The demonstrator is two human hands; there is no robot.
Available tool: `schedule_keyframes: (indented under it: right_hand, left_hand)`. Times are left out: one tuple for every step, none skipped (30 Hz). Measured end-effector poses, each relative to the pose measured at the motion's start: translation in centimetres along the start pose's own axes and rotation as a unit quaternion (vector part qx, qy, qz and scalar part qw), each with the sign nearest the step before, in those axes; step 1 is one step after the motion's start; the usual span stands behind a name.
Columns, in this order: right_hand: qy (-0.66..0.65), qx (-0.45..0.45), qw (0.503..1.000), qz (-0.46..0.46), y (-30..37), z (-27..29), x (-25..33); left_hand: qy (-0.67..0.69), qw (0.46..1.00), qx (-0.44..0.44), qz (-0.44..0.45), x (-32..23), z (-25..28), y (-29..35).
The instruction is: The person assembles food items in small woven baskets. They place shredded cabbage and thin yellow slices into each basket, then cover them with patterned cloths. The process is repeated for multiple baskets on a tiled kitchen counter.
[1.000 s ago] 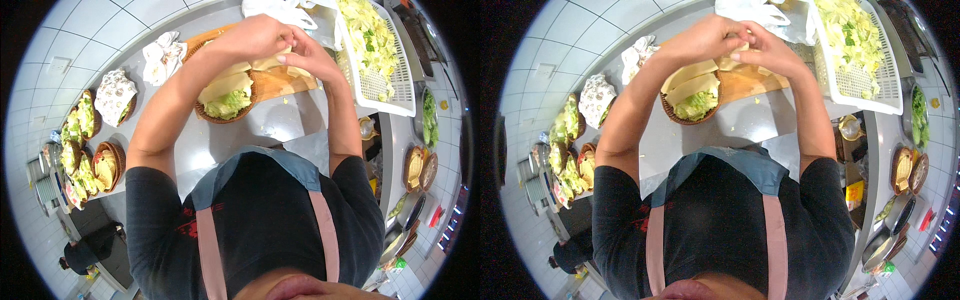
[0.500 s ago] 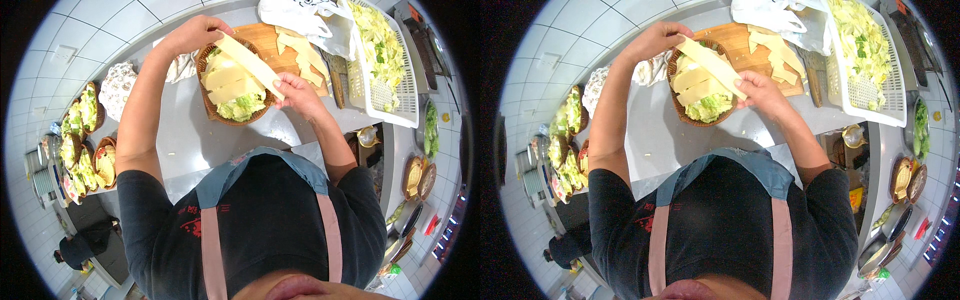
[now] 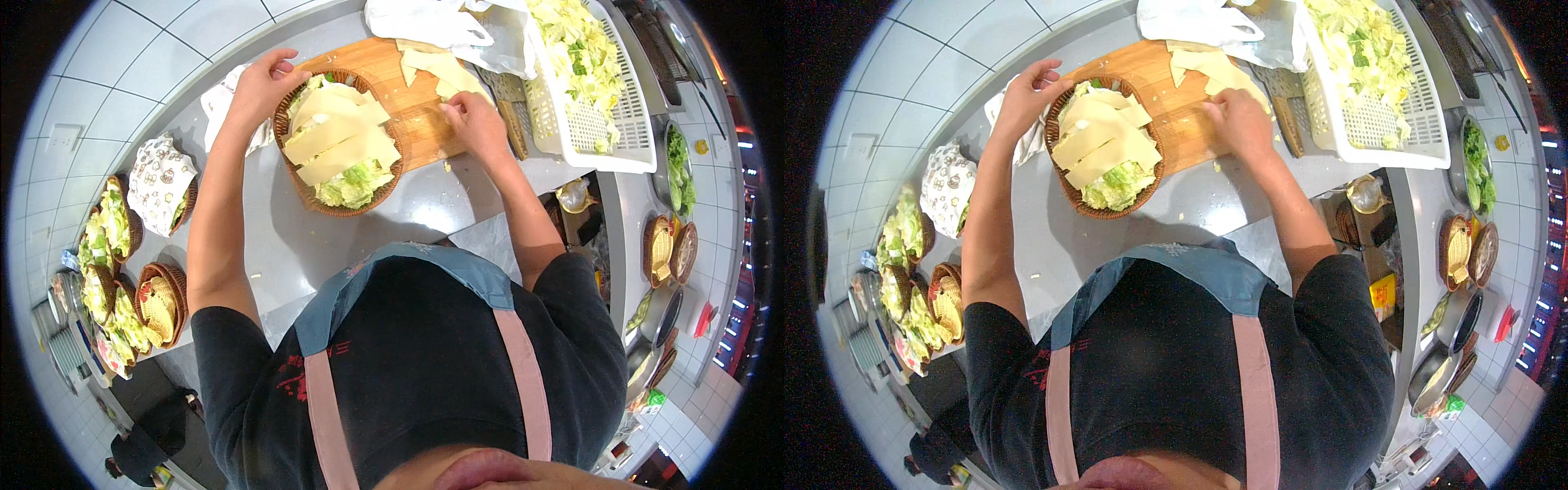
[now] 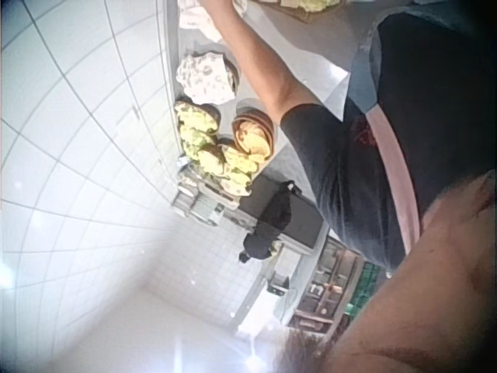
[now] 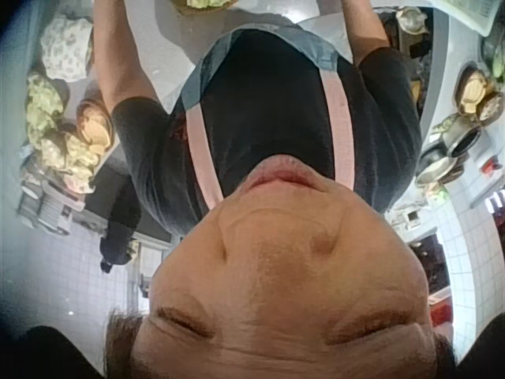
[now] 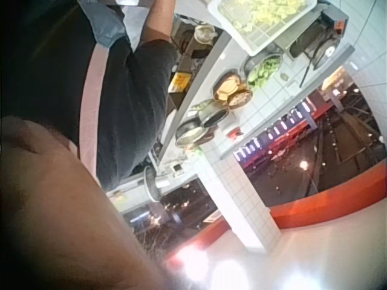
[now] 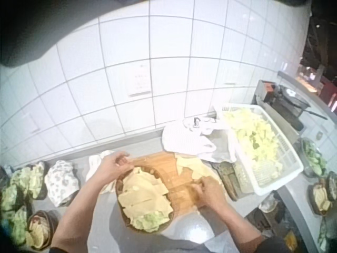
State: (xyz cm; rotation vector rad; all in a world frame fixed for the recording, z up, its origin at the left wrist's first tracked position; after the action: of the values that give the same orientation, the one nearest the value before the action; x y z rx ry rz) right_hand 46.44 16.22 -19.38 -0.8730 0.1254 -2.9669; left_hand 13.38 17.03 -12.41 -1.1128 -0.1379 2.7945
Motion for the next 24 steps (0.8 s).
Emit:
schedule_keyframes:
  right_hand:
    - [0.050, -0.024, 0.998, 0.012, -0.4, -0.2, -1.7]
    - [0.098, -0.045, 0.994, 0.026, -0.6, -0.7, -3.3]
    - [0.144, -0.065, 0.987, 0.042, -0.8, -0.5, -3.9]
    - [0.121, 0.002, 0.993, 0.016, -1.0, -0.4, -4.7]
    - [0.096, 0.071, 0.993, -0.009, -1.3, 0.2, -4.6]
    - [0.072, 0.140, 0.987, -0.033, -1.4, 0.8, -4.4]
    - [0.061, 0.179, 0.979, -0.071, -1.4, 1.3, -4.4]
    - [0.001, 0.215, 0.974, -0.076, -1.3, 2.1, -3.9]
    - [-0.059, 0.252, 0.963, -0.082, -0.9, 3.1, -3.1]
    - [-0.119, 0.288, 0.946, -0.087, -0.4, 4.1, -2.2]
    - [-0.145, 0.309, 0.938, -0.055, 0.1, 5.4, -0.5]
    - [-0.185, 0.335, 0.923, -0.042, 0.5, 6.4, 1.0]
    - [-0.225, 0.360, 0.905, -0.028, 0.9, 7.2, 2.3]
    - [-0.263, 0.384, 0.885, -0.014, 1.2, 8.0, 3.4]
    - [-0.280, 0.413, 0.866, 0.023, 1.5, 8.6, 4.3]
    - [-0.316, 0.417, 0.849, 0.068, 1.9, 8.9, 5.3]
    - [-0.351, 0.420, 0.829, 0.113, 2.4, 9.1, 6.6]
    - [-0.385, 0.422, 0.806, 0.158, 2.8, 9.5, 7.8]
    - [-0.385, 0.463, 0.790, 0.112, 3.1, 9.9, 8.1]
    - [-0.370, 0.445, 0.804, 0.137, 3.2, 10.2, 8.6]
    - [-0.354, 0.427, 0.816, 0.162, 3.3, 10.3, 9.1]
    - [-0.337, 0.408, 0.827, 0.188, 3.4, 10.3, 9.5]
    - [-0.304, 0.364, 0.851, 0.226, 3.4, 10.0, 9.6]
    - [-0.278, 0.322, 0.866, 0.263, 3.4, 9.9, 9.8]
  left_hand:
    - [0.035, 0.999, -0.004, -0.002, -0.2, 0.0, -0.2]
    - [0.067, 0.998, -0.009, -0.002, -0.2, 0.0, -0.2]
    - [0.073, 0.997, -0.003, -0.013, -1.1, 0.0, 0.0]
    - [0.079, 0.997, 0.003, -0.025, -2.4, 0.0, 0.4]
    - [0.085, 0.996, 0.008, -0.035, -3.5, -0.2, 0.8]
    - [0.126, 0.991, 0.025, -0.037, -3.9, -0.5, 1.3]
    - [0.168, 0.984, 0.042, -0.039, -4.3, -0.9, 1.7]
    - [0.209, 0.975, 0.057, -0.043, -4.9, -1.3, 2.1]
    - [0.220, 0.970, 0.070, -0.068, -6.0, -2.0, 2.6]
    - [0.232, 0.965, 0.084, -0.094, -7.3, -2.8, 3.1]
    - [0.247, 0.959, 0.102, -0.097, -8.2, -3.9, 3.6]
    - [0.264, 0.950, 0.126, -0.112, -9.5, -4.6, 4.1]
    - [0.302, 0.942, 0.114, -0.090, -10.1, -5.8, 4.2]
    - [0.340, 0.932, 0.101, -0.069, -10.7, -6.8, 4.4]
    - [0.378, 0.918, 0.122, -0.019, -11.4, -7.5, 4.8]
    - [0.414, 0.899, 0.142, 0.032, -12.1, -8.2, 5.3]
    - [0.562, 0.805, 0.166, 0.100, -12.2, -10.3, 6.2]
    - [0.684, 0.703, 0.163, 0.102, -11.9, -13.0, 7.1]
    - [0.721, 0.644, 0.234, 0.107, -12.7, -12.8, 7.9]
    - [0.750, 0.577, 0.306, 0.110, -13.4, -12.4, 8.6]
    - [0.781, 0.517, 0.334, 0.103, -13.0, -12.7, 9.1]
    - [0.809, 0.455, 0.360, 0.095, -12.1, -13.4, 9.8]
    - [0.832, 0.389, 0.386, 0.087, -12.1, -13.2, 10.1]
    - [0.814, 0.455, 0.348, 0.092, -11.5, -12.7, 10.4]
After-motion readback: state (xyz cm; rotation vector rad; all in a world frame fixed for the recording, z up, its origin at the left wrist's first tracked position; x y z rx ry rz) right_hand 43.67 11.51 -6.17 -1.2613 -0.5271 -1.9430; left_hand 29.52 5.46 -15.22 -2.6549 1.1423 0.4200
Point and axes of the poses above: each hand's wrist, its own y-axis away from the middle knuckle, its own z-axis out of the back of the hand, x = y × z, the point moved 2 cm from there along -y, towards the middle knuckle, and after that the axes turned 11 degrees about -z, right-handed, at the moved point
